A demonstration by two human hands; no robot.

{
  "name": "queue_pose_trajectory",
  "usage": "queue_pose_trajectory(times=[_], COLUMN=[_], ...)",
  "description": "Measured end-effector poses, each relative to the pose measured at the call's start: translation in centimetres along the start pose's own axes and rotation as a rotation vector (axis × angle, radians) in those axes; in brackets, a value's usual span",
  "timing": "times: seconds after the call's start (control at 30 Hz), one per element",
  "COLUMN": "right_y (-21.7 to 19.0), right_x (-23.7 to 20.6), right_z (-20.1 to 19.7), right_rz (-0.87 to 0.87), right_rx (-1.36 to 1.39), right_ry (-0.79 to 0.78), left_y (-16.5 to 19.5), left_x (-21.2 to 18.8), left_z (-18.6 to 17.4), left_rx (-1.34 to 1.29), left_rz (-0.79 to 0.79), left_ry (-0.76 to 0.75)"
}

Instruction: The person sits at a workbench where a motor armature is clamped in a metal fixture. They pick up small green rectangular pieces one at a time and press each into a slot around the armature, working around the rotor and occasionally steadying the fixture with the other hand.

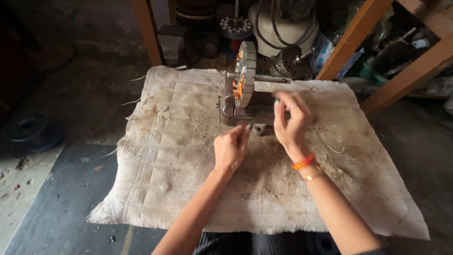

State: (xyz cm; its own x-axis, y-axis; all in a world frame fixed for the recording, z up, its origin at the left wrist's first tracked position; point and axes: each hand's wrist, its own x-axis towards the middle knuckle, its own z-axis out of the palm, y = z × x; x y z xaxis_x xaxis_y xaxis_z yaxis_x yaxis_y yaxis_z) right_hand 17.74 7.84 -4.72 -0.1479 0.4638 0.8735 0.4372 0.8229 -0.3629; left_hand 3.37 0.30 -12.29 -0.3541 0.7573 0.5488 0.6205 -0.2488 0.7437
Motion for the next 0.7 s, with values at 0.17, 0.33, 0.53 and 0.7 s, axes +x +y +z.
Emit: queue_pose_trajectory(times=[0.17,0.33,0.53,0.7], right_y=[-0.4,-0.3,-1.0,-1.6], right_x=[-1.1,-2.8,-2.1,-1.4], right_z=[4.9,5.3,5.4,6.1], right_rz=[0.004,0.015,0.147,0.134], right_rx=[-0.034,0.035,0.311,0.592], right_ry=[0.165,0.013,-0.183,-0.292], left_y=[0.0,0.2,0.1,-0.1], left_x=[-0.3,-0.3,-0.1,0.0], left_z=[-0.2,-0.5,-0.4,-0.2], left_rx=[-0.049,-0.051,-0.031,0.035], left_rz=[0.088,0.021,0.012,-0.032], left_ry=[0.005,-0.002,-0.023,-0.075])
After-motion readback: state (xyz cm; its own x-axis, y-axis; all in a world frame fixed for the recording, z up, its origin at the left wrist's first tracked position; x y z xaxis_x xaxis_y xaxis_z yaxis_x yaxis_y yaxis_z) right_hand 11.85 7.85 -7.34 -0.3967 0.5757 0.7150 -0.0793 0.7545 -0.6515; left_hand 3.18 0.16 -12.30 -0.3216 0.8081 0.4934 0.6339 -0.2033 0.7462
